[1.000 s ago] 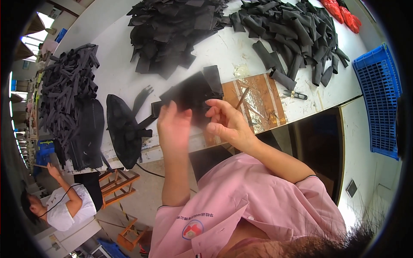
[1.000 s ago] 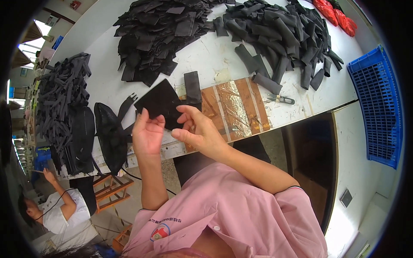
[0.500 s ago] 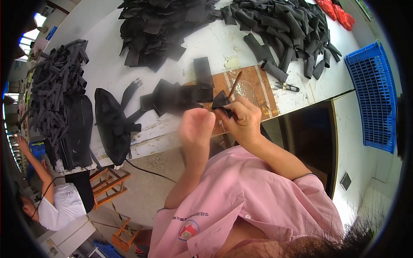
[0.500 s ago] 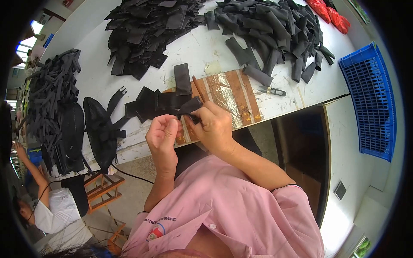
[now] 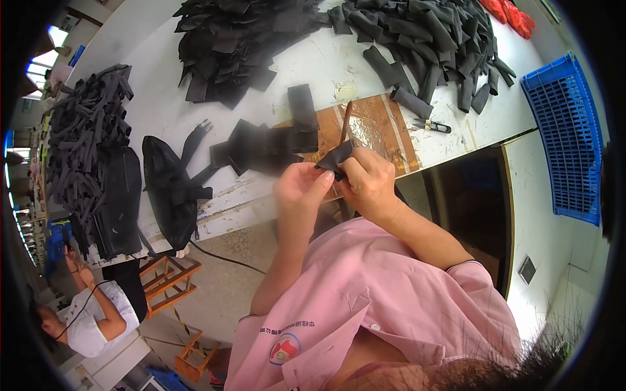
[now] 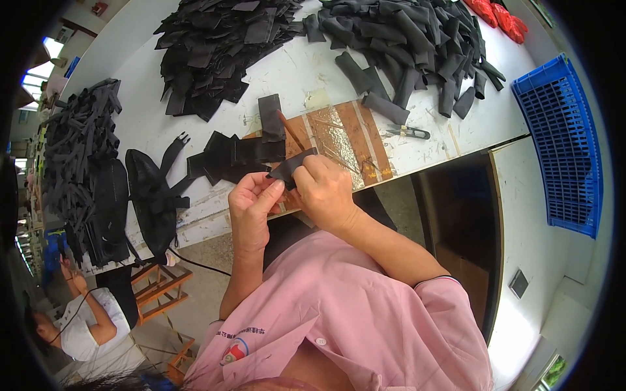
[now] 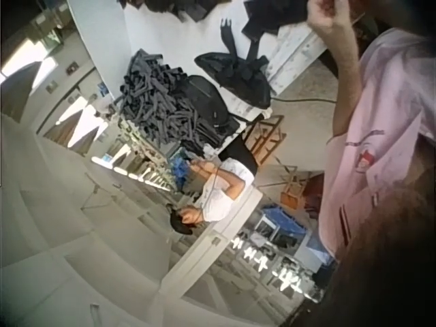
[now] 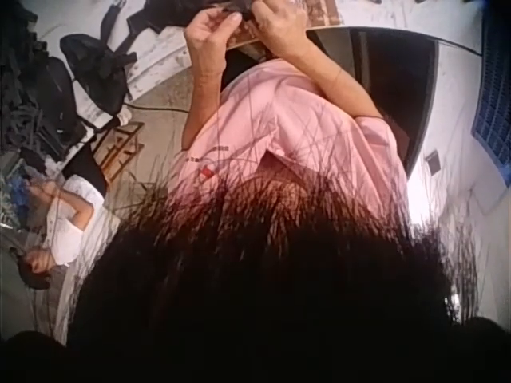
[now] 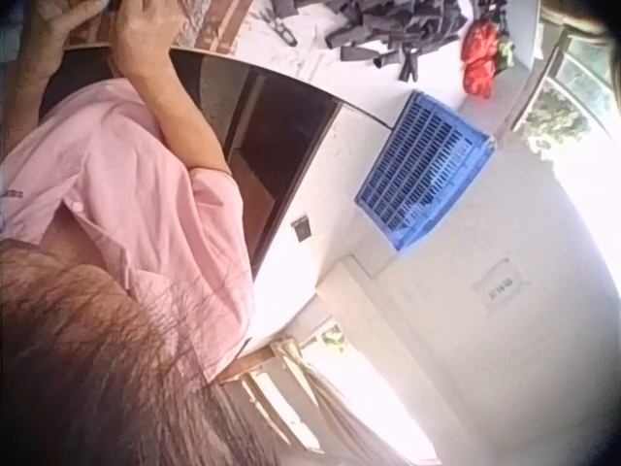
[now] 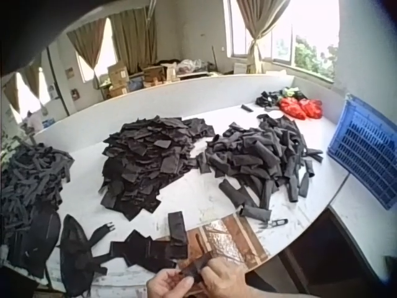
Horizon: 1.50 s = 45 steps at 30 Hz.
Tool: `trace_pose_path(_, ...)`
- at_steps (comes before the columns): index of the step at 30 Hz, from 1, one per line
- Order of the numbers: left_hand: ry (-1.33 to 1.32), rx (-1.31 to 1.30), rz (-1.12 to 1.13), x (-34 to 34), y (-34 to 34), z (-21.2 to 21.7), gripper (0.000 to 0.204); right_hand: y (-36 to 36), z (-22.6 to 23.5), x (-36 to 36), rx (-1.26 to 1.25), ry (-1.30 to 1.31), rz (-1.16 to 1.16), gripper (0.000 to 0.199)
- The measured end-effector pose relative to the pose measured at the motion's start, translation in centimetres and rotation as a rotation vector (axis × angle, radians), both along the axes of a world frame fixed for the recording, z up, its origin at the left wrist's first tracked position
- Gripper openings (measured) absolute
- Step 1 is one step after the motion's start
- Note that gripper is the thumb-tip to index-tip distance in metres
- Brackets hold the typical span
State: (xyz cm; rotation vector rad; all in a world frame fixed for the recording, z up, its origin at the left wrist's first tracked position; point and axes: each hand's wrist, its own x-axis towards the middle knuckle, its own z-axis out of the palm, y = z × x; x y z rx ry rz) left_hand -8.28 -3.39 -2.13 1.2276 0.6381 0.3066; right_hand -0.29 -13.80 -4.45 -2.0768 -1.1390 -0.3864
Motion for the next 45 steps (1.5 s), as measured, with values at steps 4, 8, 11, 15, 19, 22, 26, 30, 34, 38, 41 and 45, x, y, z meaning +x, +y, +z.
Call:
trace_pose_path(4,0.092,-0.067,-0.037,0.0,0.5,-0.3,0.011,-0.2,-0.3,0.2,-0.037,-0.127,0.030,0.016)
trace_pose_path(8,0.136,-0.105,0.015,0.3,0.6,-1.0,0.010,-0.4,-0.2,0.1,-0.058,-0.300,0.074,0.013)
trace_pose_path(11,0.103,0.076,0.013,0.3,0.0,-1.3,0.010,-0.6,-0.4,0.0,-0.069,-0.315,0.094,0.013)
trace_pose_path(15,0.099,-0.048,-0.009,-0.2,-0.1,-1.0,0.008,-0.9,-0.9,0.2,-0.094,-0.285,0.084,0.013)
trace_pose_path(19,0.111,-0.017,-0.039,-0.2,0.2,-1.6,0.008,-1.0,-1.0,0.1,-0.108,-0.279,0.087,0.013)
trace_pose_path(22,0.133,-0.013,-0.060,-0.3,0.2,-1.8,0.006,-1.0,-1.0,-0.1,-0.122,-0.281,0.085,0.012)
trace_pose_path(26,0.045,0.211,-0.049,-0.4,0.0,-2.8,0.005,-1.1,-0.1,-0.4,-0.105,0.290,0.178,0.022)
trace_pose_path(30,0.000,0.289,-0.159,-0.6,-0.2,-1.9,0.005,-1.4,1.1,0.1,0.022,0.824,0.223,0.033)
trace_pose_path(34,0.007,0.487,-0.204,-0.5,-0.7,-1.9,0.006,-1.1,1.2,0.3,0.198,0.930,0.176,0.012)
trace_pose_path(38,0.026,0.511,-0.001,-1.2,-1.5,-4.0,0.006,-0.5,1.6,0.0,0.079,0.716,0.147,0.006)
trace_pose_path(41,0.013,0.296,0.089,-1.6,-1.9,-4.6,0.005,-0.7,0.8,-0.1,0.097,0.837,0.151,0.007)
trace_pose_path(45,-0.139,0.118,0.103,-1.2,-2.2,-3.2,0.007,-0.8,-0.1,0.1,0.183,1.124,0.066,0.008)
